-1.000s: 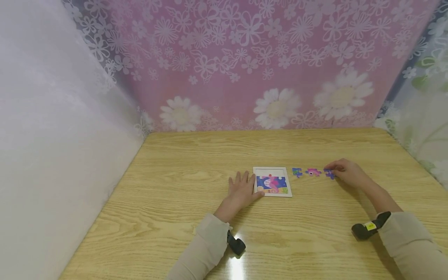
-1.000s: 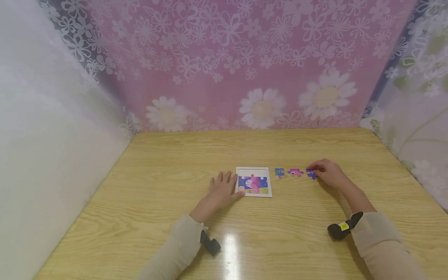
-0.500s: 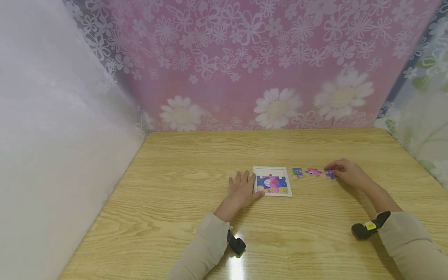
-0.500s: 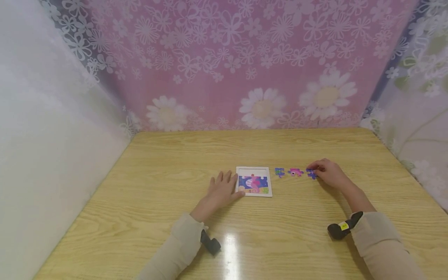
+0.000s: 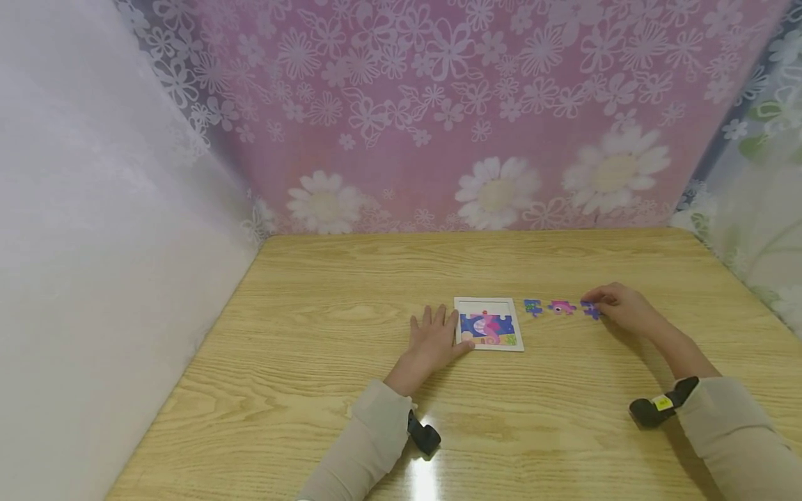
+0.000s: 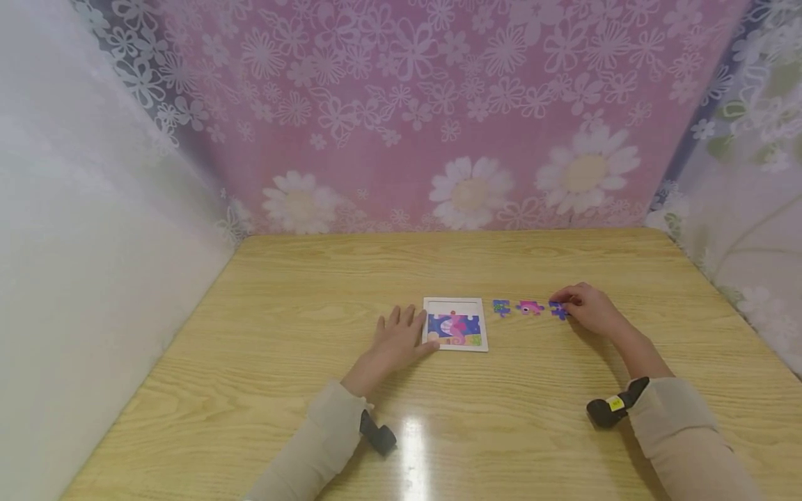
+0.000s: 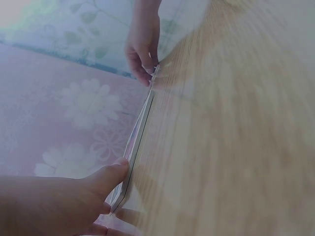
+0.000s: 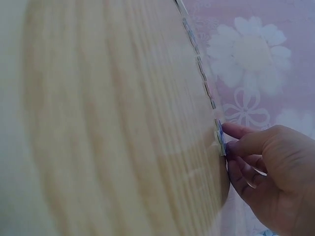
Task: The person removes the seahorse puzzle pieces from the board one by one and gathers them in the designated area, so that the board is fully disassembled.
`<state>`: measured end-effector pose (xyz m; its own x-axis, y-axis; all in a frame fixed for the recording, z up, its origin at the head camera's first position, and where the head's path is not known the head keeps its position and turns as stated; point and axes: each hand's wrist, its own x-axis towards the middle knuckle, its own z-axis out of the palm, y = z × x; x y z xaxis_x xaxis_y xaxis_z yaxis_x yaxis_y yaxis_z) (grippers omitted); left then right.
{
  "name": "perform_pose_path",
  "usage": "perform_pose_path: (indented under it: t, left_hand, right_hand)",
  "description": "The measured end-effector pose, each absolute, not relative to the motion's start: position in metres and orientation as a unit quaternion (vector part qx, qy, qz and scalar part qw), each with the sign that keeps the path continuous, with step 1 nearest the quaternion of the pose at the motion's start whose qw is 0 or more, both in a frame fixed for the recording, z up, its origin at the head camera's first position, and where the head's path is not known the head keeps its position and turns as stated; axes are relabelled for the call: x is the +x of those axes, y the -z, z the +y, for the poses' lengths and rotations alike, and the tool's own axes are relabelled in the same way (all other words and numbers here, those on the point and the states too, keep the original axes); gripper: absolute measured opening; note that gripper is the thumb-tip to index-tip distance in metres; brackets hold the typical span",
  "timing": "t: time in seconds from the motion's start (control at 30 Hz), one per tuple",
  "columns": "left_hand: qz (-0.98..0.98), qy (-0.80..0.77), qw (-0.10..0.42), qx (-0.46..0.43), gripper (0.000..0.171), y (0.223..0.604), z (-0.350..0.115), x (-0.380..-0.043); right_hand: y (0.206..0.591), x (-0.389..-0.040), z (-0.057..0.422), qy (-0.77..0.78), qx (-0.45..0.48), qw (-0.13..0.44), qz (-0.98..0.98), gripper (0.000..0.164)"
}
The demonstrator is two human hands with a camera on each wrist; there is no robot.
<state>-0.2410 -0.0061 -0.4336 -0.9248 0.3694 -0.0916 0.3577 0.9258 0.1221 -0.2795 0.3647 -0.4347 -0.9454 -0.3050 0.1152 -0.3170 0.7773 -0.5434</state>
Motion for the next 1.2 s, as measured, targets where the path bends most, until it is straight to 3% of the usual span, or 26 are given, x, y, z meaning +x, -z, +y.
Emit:
perform_pose_path:
  t: [0.43, 1.2]
  left_hand:
    - [0.980, -0.051, 0.055, 0.185, 0.072, 0.433, -0.007, -0.241]
    - [0.980, -0.044, 0.065, 0.182, 0.073, 0.434, -0.006, -0.243]
  right_hand:
    - [0.415, -0.275, 0.349, -0.277, 0.188, 0.037, -0.941, 0.019]
    - [0.401, -0.276, 0.247, -0.326, 0.252, 0.013, -0.911, 0.019]
